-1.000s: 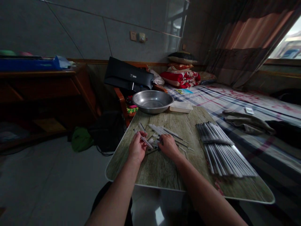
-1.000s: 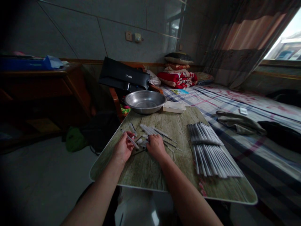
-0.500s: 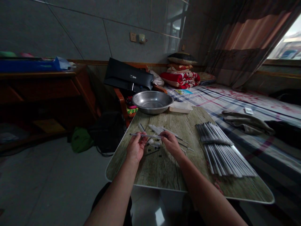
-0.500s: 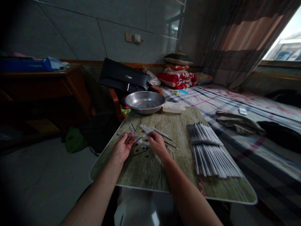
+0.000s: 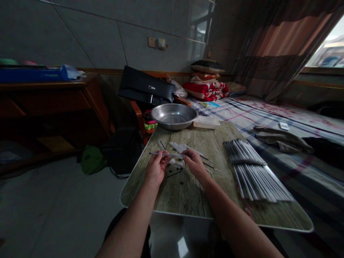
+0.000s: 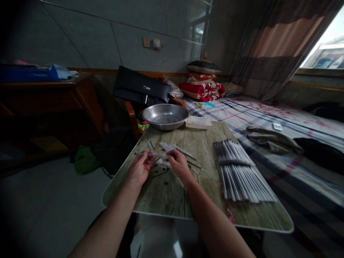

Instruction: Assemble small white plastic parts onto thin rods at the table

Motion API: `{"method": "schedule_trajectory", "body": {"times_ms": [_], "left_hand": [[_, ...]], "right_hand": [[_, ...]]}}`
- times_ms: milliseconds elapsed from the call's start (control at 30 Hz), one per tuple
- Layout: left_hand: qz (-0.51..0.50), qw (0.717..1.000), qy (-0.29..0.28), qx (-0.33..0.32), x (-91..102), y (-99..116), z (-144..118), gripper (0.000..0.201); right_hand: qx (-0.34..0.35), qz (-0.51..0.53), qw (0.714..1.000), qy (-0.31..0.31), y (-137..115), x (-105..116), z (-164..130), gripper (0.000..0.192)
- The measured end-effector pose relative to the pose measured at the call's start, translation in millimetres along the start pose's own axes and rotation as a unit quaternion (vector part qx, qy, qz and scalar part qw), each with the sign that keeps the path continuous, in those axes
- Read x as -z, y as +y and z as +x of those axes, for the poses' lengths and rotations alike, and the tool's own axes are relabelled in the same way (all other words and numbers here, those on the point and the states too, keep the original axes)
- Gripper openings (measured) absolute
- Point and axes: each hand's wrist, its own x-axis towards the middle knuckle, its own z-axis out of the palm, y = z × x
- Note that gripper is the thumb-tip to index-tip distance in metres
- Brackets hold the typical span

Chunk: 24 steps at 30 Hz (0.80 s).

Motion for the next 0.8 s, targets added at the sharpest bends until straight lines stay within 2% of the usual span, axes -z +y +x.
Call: {"method": "schedule_trajectory", "body": {"times_ms": [133,233,433,500,600,800], "left_hand": [[0.007,1.000,-0.016,0.003,0.9,-2,-1,0.008],[0.036,0.999,-0.037,0.017,2.5,0,-1,0.010],[0.101,0.987,-0.109,0.055,2.1,7,-7,0.028],[0.114,0.979,-0.139,0.094,0.6,7,-11,0.029],[0.127,0.969,-0.167,0.132,-2.6,4,-15,0.032],[0.142,0.966,-0.160,0.147,-10.1,-4,-20,0.047]], "right_hand": [[-0.005,0.031,0.999,-0.020,-2,-2,-1,0.013],[-0.055,0.121,0.990,-0.056,-4,-4,-3,0.012],[-0.163,0.335,0.918,-0.136,-7,-4,-7,0.011],[-0.182,0.356,0.904,-0.150,-7,-4,-8,0.010],[-0.190,0.354,0.904,-0.145,-9,-5,-8,0.010],[-0.204,0.329,0.913,-0.127,-16,-10,-10,0.011]]}}
